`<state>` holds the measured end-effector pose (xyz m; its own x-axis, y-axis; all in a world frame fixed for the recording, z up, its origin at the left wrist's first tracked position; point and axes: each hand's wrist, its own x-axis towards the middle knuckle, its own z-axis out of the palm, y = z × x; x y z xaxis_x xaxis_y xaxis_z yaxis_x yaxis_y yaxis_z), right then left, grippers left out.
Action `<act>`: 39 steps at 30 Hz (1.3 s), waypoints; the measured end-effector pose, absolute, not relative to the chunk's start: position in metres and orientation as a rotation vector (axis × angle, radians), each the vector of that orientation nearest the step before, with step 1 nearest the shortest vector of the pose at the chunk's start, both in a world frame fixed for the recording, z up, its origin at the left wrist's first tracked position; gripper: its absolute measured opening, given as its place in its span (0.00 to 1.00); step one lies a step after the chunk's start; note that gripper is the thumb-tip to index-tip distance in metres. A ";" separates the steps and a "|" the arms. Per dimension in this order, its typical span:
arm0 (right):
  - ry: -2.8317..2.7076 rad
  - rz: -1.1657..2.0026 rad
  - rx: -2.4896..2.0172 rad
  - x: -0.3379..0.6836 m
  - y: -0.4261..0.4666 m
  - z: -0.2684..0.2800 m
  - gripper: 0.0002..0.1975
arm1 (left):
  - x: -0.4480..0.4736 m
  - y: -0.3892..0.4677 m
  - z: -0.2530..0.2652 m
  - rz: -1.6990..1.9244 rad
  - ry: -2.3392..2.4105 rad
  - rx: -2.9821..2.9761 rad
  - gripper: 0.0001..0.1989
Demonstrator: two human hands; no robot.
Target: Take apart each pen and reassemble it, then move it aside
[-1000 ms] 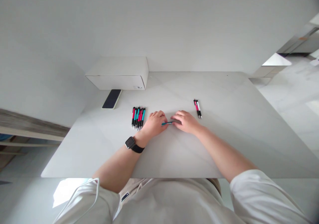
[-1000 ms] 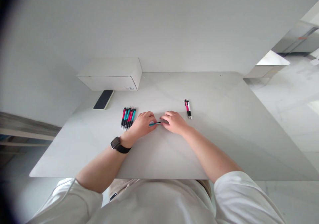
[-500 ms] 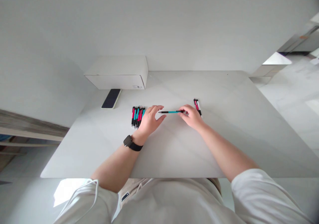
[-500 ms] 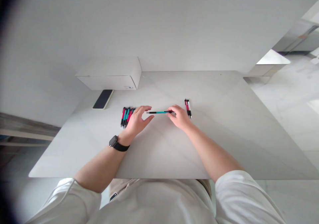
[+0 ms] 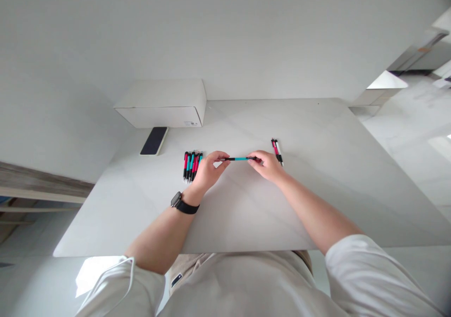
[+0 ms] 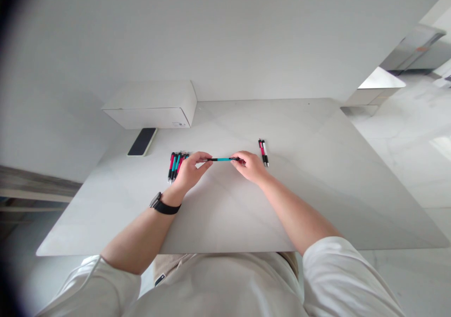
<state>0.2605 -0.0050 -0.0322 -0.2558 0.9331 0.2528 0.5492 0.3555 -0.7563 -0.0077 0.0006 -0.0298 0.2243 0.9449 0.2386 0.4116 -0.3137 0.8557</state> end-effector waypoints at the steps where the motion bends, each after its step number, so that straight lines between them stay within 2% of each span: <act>1: -1.927 0.709 -1.293 0.260 -0.005 -0.032 0.11 | -0.008 0.000 -0.029 1.036 1.250 1.846 0.12; 9: -1.966 0.706 -1.308 0.262 -0.004 -0.037 0.12 | -0.010 0.002 -0.033 1.003 1.290 1.799 0.12; 17: -2.020 0.454 -1.149 0.260 -0.007 -0.037 0.11 | -0.012 0.008 -0.038 0.983 1.197 1.571 0.15; 25: -1.989 0.651 -1.326 0.263 -0.007 -0.037 0.17 | -0.011 0.009 -0.044 1.030 1.193 1.553 0.14; 31: -1.957 0.641 -1.272 0.261 -0.006 -0.037 0.14 | -0.011 0.011 -0.049 1.043 1.180 1.548 0.14; 39: -1.942 0.691 -1.361 0.267 -0.005 -0.035 0.23 | -0.008 0.010 -0.048 1.082 1.161 1.585 0.13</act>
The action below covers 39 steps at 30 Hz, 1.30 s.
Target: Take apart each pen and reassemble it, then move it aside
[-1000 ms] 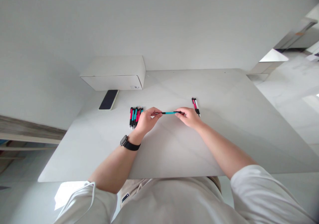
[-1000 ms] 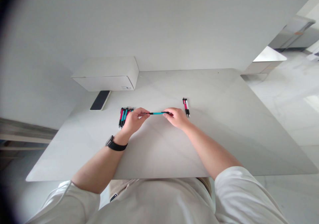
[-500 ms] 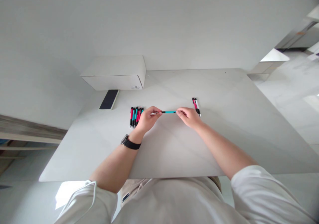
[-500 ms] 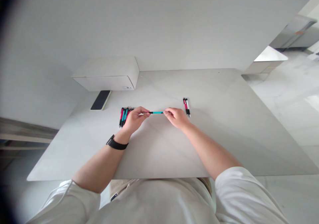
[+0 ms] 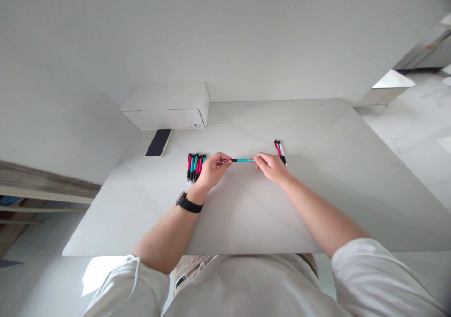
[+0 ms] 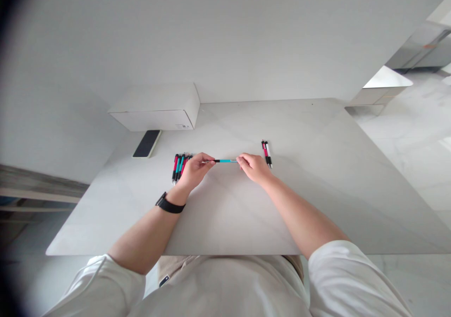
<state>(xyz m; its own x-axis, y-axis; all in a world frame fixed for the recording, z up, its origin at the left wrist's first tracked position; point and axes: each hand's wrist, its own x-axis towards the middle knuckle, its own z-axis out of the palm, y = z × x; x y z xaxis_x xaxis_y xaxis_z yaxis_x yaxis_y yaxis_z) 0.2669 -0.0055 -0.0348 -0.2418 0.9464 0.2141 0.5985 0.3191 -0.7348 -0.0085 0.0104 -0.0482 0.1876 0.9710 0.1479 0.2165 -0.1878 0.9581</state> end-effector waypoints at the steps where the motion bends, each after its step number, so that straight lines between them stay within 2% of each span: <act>1: -1.951 0.687 -1.353 0.267 -0.005 -0.034 0.23 | -0.008 0.010 -0.048 1.080 1.160 1.585 0.13; 8: -1.912 0.678 -1.266 0.266 -0.001 -0.042 0.13 | -0.008 0.010 -0.049 1.075 1.163 1.585 0.12; 18: -1.911 0.753 -1.366 0.269 -0.004 -0.039 0.19 | -0.006 0.010 -0.046 1.118 1.185 1.547 0.13; 24: -1.879 0.664 -1.309 0.266 -0.003 -0.040 0.14 | -0.006 0.010 -0.046 1.095 1.221 1.532 0.14; 33: -1.895 0.744 -1.379 0.268 -0.005 -0.038 0.22 | -0.005 0.009 -0.044 1.106 1.228 1.541 0.14; 37: -1.881 0.721 -1.309 0.267 -0.004 -0.039 0.15 | -0.006 0.010 -0.044 1.099 1.235 1.555 0.14; 39: -1.858 0.735 -1.303 0.266 -0.003 -0.040 0.16 | -0.007 0.010 -0.044 1.101 1.238 1.551 0.14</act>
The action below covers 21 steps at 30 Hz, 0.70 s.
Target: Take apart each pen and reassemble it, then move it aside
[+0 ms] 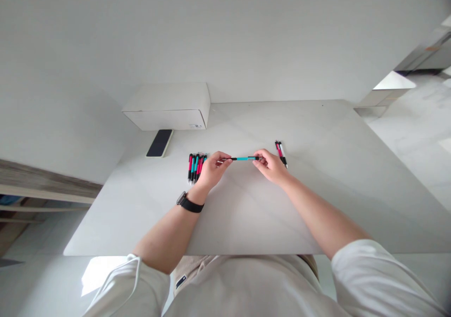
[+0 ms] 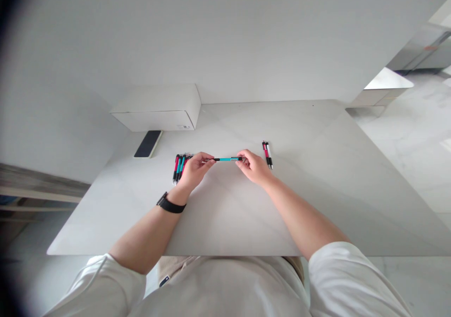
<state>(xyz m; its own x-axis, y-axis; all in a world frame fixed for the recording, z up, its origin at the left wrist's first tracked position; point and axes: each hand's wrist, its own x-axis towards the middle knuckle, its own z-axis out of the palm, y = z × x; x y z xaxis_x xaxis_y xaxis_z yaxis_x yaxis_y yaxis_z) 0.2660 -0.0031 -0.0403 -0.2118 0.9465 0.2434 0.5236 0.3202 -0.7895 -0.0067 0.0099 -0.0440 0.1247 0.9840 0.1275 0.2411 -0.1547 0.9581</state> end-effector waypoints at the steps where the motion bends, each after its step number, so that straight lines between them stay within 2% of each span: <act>1: -1.852 0.744 -1.316 0.266 -0.003 -0.041 0.17 | -0.007 0.010 -0.044 1.102 1.237 1.551 0.14; 21: -1.853 0.755 -1.326 0.266 -0.001 -0.043 0.14 | -0.009 0.010 -0.043 1.094 1.234 1.549 0.14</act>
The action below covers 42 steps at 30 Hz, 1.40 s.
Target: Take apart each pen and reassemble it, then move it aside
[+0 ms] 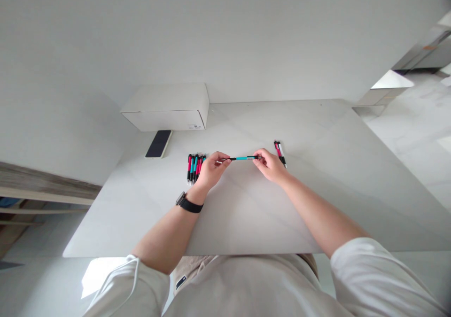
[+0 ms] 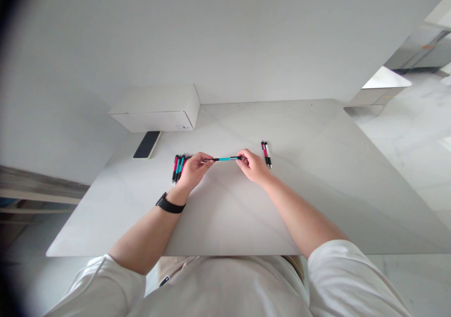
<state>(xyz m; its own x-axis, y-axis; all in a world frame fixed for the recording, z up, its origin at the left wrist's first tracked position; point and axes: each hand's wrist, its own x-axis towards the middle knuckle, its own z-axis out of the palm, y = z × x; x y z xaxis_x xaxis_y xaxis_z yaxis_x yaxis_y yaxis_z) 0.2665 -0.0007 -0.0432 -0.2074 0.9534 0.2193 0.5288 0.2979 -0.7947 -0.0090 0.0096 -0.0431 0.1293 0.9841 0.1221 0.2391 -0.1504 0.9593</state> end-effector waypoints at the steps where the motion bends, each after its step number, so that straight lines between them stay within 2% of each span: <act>1: -1.848 0.755 -1.325 0.266 0.000 -0.044 0.15 | -0.009 0.010 -0.044 1.093 1.235 1.550 0.14; 10: -1.868 0.754 -1.346 0.267 -0.001 -0.044 0.13 | -0.008 0.010 -0.043 1.096 1.233 1.532 0.15; 14: -1.855 0.800 -1.333 0.267 -0.001 -0.045 0.16 | -0.008 0.010 -0.042 1.093 1.225 1.527 0.15; 17: -1.865 0.848 -1.339 0.268 0.000 -0.046 0.15 | -0.008 0.010 -0.042 1.092 1.224 1.545 0.14; 21: -1.873 0.761 -1.339 0.267 0.000 -0.046 0.12 | -0.008 0.010 -0.043 1.085 1.229 1.548 0.14; 33: -1.676 0.947 -1.214 0.267 0.004 -0.054 0.16 | -0.008 0.011 -0.046 1.072 1.181 1.546 0.14; 42: -1.493 0.959 -1.083 0.265 0.003 -0.054 0.17 | -0.009 0.012 -0.049 1.071 1.089 1.450 0.14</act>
